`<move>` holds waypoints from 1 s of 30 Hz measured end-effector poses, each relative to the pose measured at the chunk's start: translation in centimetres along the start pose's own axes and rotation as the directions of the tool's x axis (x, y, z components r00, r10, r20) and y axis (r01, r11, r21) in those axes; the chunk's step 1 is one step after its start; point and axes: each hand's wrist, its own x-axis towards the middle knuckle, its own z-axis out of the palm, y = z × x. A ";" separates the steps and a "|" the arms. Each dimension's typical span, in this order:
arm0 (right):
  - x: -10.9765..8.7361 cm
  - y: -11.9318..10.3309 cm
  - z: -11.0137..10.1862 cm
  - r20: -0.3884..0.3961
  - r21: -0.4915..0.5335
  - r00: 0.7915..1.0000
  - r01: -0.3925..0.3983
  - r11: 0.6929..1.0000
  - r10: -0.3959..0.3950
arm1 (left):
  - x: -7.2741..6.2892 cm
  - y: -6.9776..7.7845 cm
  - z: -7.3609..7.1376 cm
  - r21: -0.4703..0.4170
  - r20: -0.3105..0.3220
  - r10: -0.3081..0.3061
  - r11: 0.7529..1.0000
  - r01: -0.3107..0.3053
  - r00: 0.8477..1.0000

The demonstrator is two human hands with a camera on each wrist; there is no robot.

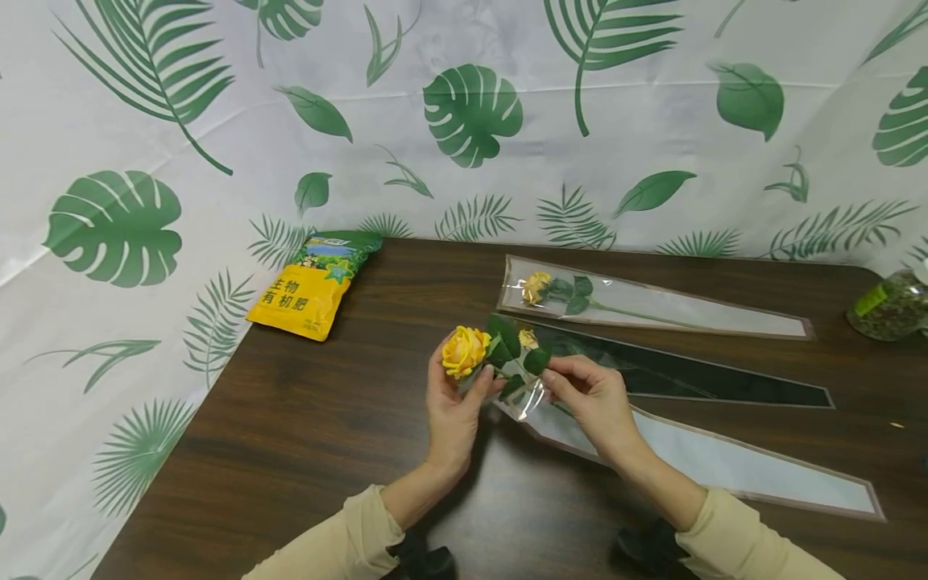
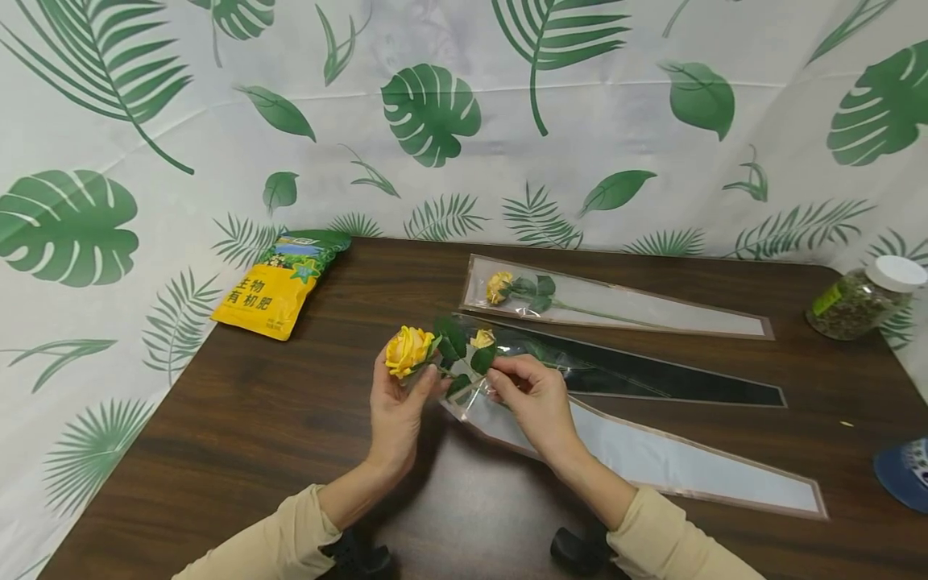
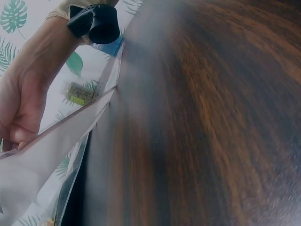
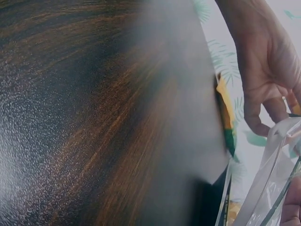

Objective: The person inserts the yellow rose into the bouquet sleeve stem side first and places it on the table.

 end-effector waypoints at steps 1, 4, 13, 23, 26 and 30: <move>0.0 0.0 0.0 0.001 0.004 1.000 0.002 1.000 -0.002 | 0.1 0.0 -0.1 0.004 0.001 0.003 1.000 -0.003 1.000; -0.1 0.1 0.1 0.002 0.009 1.000 0.012 1.000 -0.012 | 0.4 0.2 -0.2 0.030 -0.002 0.013 0.999 -0.013 1.000; -0.1 -0.1 0.2 -0.002 -0.009 1.000 0.006 1.000 -0.006 | 0.9 0.6 -0.2 0.076 0.045 0.037 0.996 -0.040 0.998; -0.2 -0.2 0.1 -0.006 -0.052 1.000 -0.004 0.999 0.004 | 0.1 0.5 -1.0 0.355 0.152 -0.120 0.933 0.059 0.981; -0.1 -0.1 -0.1 -0.014 -0.062 1.000 -0.005 0.998 0.004 | 0.0 0.8 -1.3 0.443 0.189 -0.106 0.896 0.012 0.976; 0.0 -0.1 -0.2 -0.005 -0.092 1.000 0.015 0.996 -0.016 | 0.0 1.1 -1.6 0.469 0.193 -0.108 0.883 0.005 0.975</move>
